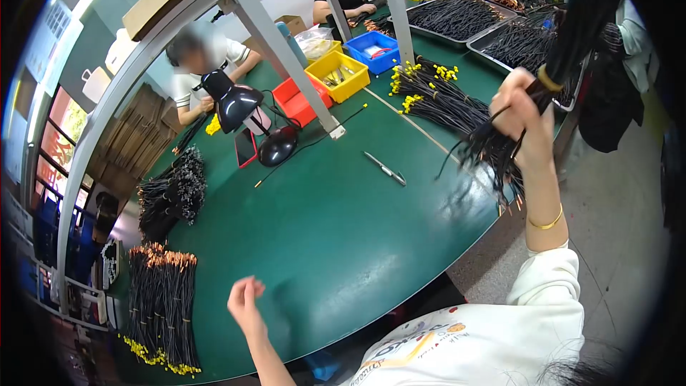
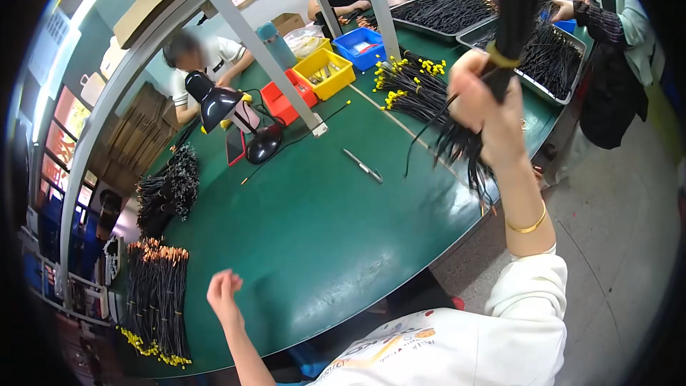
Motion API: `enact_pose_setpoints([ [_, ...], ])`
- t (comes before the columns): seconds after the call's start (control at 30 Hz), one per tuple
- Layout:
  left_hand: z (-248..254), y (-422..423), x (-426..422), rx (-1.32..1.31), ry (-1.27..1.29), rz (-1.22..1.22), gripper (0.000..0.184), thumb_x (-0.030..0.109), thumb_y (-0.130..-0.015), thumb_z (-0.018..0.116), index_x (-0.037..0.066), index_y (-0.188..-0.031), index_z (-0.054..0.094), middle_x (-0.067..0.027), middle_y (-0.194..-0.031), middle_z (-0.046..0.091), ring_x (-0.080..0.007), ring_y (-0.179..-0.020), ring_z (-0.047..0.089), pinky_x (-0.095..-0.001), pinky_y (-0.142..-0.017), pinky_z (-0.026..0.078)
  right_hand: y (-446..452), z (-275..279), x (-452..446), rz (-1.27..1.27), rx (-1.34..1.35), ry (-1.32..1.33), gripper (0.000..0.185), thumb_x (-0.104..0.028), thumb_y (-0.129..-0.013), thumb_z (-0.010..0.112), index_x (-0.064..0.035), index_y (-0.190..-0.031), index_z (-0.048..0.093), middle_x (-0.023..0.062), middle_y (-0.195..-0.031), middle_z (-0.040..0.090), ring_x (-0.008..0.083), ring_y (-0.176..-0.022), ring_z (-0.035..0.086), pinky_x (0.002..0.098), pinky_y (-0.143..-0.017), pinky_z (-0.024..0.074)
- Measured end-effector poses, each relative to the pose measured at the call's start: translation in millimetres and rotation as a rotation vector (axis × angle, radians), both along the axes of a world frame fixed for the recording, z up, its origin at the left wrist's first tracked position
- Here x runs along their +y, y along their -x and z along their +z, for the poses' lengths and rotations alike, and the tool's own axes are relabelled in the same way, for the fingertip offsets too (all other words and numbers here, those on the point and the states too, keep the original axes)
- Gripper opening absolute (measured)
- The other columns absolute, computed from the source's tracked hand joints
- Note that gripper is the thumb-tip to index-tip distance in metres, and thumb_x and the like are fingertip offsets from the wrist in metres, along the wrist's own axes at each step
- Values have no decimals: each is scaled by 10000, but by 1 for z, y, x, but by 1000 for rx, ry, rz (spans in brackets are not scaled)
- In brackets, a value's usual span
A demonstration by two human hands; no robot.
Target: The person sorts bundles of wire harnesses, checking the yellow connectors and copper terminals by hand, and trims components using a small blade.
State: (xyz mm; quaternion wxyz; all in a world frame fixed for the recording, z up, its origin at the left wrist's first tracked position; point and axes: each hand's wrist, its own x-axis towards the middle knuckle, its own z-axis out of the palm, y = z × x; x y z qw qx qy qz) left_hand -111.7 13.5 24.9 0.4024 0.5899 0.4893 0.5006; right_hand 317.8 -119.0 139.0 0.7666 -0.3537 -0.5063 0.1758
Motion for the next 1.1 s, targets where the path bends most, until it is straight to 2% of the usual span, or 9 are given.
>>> enact_pose_setpoints([
  [0.13,55,-66,5,-108,-68,-501,163,123,-798,520,-36,-812,551,-85,-819,563,-152,-787,537,-269,-724,416,69,4,17,753,204,-91,322,-338,-786,520,-59,-655,427,-16,-481,356,67,-389,323,218,-365,234],
  [0.3,85,-106,-22,-129,-153,-920,330,146,-752,588,-23,-1018,492,-98,-869,575,-142,-801,544,-283,-748,424,156,-22,54,747,40,6,193,-240,-765,511,-61,-713,464,70,-714,486,172,-663,487,274,-653,388],
  [0.4,83,-87,-35,301,429,-1100,500,163,-722,629,-4,-1137,407,-108,-917,564,-165,-832,541,-304,-752,427,183,-37,57,1098,466,309,185,-211,-778,513,-57,-875,481,83,-829,515,184,-821,496,295,-788,371],
  [0.57,72,-42,-53,451,698,-791,550,98,-695,637,-9,-1169,381,-159,-1001,535,-186,-905,524,-313,-780,426,181,-60,81,849,501,407,292,-177,-795,529,-55,-1043,435,79,-911,523,185,-916,485,318,-847,359],
  [0.67,58,-18,-54,731,34,-737,528,74,-696,622,-9,-1165,393,-165,-1021,526,-179,-893,542,-287,-752,440,174,-97,98,828,456,572,355,-173,-799,538,-41,-1103,412,78,-974,518,179,-973,471,319,-871,349],
  [0.8,61,5,-56,688,-76,-763,518,55,-691,615,-26,-1155,400,-170,-1025,525,-178,-894,553,-277,-757,443,155,-153,88,857,825,802,485,-164,-811,525,7,-1214,315,108,-1166,443,155,-1142,360,281,-947,272],
  [0.9,49,20,-93,301,350,-745,499,45,-699,605,-39,-1149,406,-166,-1041,520,-184,-925,544,-281,-785,433,138,-157,48,612,800,742,496,-115,-832,460,-4,-1269,252,122,-1282,327,189,-1208,281,305,-983,236],
  [0.97,37,30,-118,176,493,-737,456,64,-717,596,-51,-1124,425,-162,-1021,534,-192,-916,546,-271,-789,432,126,-157,16,510,369,712,533,-112,-834,443,25,-1284,192,136,-1339,220,209,-1244,204,329,-1006,194],
  [1.1,1,30,-160,-139,877,-735,480,30,-740,559,-20,-1185,385,-120,-1046,518,-169,-980,482,-278,-825,387,113,-173,-52,1345,496,677,535,-236,-849,443,54,-1255,251,184,-1241,372,255,-1157,364,353,-988,240],
])
